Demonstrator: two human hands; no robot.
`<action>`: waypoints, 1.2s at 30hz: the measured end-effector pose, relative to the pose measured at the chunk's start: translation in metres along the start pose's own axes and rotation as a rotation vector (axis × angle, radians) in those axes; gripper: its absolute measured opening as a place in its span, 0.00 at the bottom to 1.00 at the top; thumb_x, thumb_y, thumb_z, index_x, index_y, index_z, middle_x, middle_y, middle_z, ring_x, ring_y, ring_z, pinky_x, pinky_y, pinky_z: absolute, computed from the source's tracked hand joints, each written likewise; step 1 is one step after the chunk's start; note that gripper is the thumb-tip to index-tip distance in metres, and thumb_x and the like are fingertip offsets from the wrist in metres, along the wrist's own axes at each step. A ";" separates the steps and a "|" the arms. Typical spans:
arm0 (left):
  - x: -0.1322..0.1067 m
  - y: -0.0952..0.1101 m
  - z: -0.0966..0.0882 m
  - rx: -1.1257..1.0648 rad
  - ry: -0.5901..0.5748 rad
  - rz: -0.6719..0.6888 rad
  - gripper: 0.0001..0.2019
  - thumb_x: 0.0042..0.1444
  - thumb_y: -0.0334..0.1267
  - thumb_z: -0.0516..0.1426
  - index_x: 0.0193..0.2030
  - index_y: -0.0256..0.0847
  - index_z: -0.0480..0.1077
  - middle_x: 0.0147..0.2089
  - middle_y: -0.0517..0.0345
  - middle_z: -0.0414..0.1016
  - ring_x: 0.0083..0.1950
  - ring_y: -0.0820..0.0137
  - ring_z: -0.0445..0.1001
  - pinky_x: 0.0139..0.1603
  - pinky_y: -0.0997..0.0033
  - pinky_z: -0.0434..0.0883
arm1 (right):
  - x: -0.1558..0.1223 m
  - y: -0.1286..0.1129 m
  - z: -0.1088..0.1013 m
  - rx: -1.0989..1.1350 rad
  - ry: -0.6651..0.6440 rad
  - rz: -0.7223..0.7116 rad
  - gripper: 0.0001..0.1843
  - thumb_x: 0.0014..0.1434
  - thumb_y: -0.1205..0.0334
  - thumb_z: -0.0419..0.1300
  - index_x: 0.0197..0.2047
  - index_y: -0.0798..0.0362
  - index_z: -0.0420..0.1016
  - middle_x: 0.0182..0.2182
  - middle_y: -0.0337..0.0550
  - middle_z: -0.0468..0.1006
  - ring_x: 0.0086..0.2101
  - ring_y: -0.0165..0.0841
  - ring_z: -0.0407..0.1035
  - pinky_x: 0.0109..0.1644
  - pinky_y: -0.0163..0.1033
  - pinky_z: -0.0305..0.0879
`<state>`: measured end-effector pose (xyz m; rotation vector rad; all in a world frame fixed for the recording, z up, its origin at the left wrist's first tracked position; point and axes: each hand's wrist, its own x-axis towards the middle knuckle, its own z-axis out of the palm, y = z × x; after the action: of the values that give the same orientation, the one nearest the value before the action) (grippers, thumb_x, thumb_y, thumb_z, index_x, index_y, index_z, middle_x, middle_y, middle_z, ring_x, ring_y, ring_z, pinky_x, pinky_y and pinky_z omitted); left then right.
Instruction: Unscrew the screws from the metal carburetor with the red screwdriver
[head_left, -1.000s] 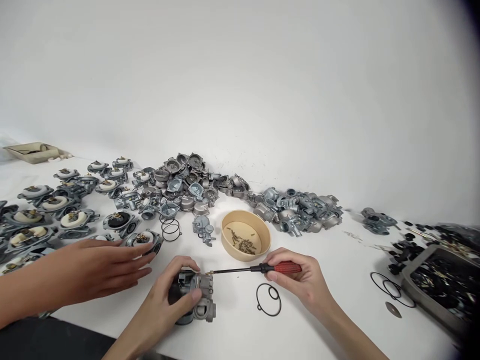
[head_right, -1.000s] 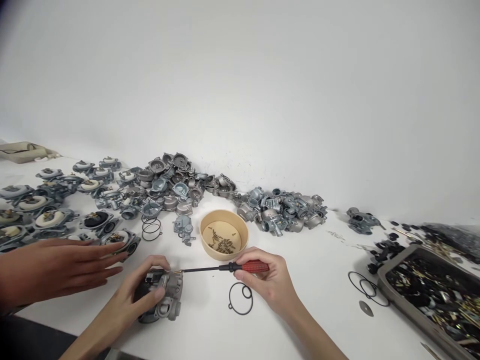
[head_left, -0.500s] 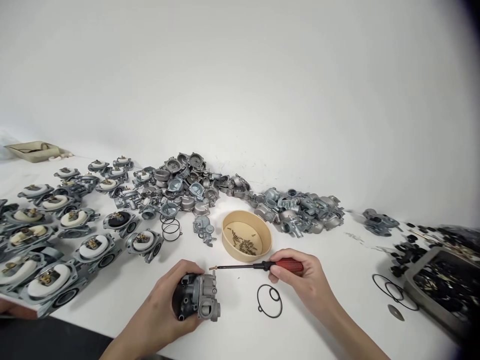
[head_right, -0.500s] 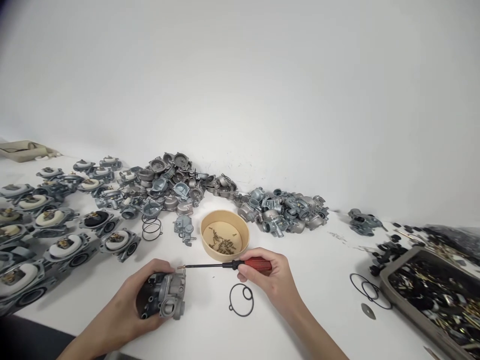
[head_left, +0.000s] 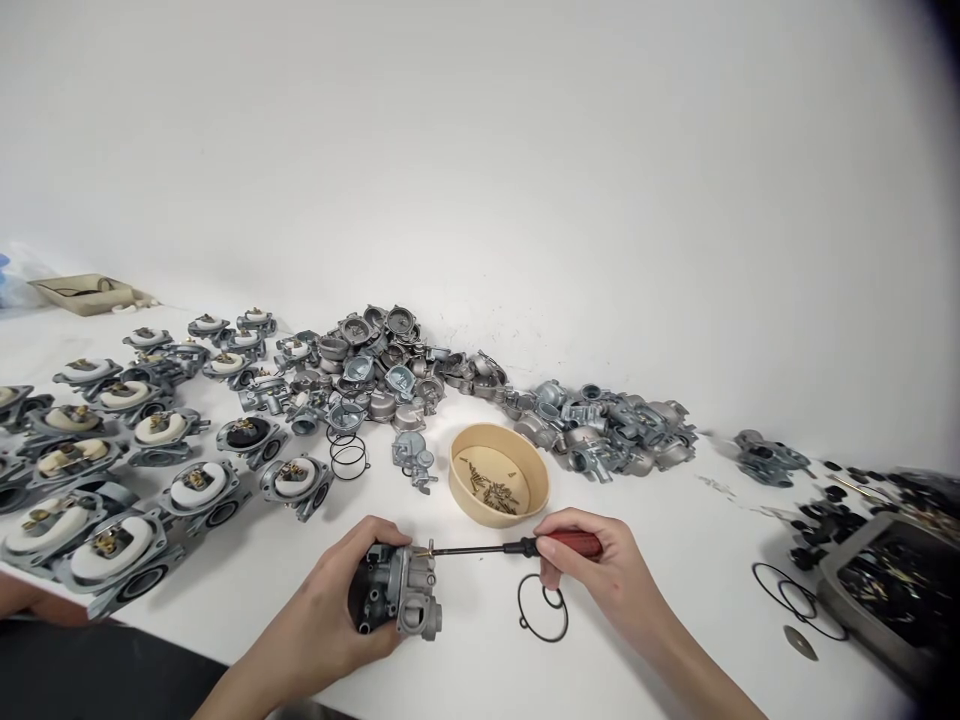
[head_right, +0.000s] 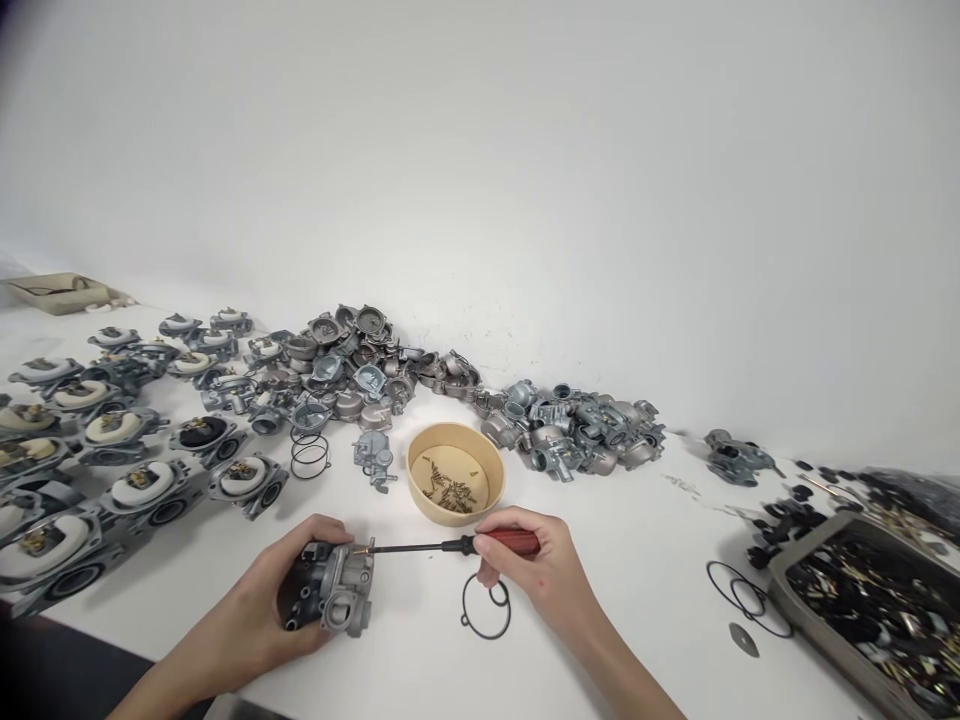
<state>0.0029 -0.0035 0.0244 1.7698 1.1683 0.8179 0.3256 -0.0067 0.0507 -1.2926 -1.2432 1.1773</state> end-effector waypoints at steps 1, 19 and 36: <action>0.000 0.000 0.000 -0.002 -0.001 -0.003 0.29 0.49 0.30 0.64 0.59 0.50 0.71 0.59 0.53 0.77 0.53 0.56 0.78 0.50 0.66 0.74 | 0.000 0.000 0.000 0.000 0.000 0.000 0.19 0.54 0.46 0.77 0.34 0.53 0.84 0.20 0.43 0.83 0.21 0.36 0.76 0.31 0.40 0.75; -0.001 -0.009 -0.001 0.035 -0.067 -0.046 0.29 0.52 0.33 0.63 0.62 0.53 0.67 0.64 0.52 0.72 0.60 0.54 0.75 0.57 0.60 0.73 | 0.002 0.007 0.001 0.021 -0.018 0.029 0.20 0.54 0.45 0.77 0.36 0.54 0.84 0.21 0.44 0.84 0.23 0.35 0.77 0.33 0.39 0.74; -0.001 -0.007 -0.001 0.044 -0.039 -0.030 0.29 0.50 0.30 0.65 0.60 0.52 0.69 0.61 0.54 0.76 0.55 0.57 0.78 0.54 0.64 0.75 | 0.002 0.012 -0.001 0.036 -0.093 0.017 0.19 0.54 0.48 0.78 0.40 0.53 0.83 0.27 0.46 0.85 0.29 0.37 0.79 0.37 0.41 0.75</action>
<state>-0.0012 -0.0026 0.0188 1.7914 1.1929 0.7423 0.3277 -0.0054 0.0387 -1.2364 -1.2741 1.2793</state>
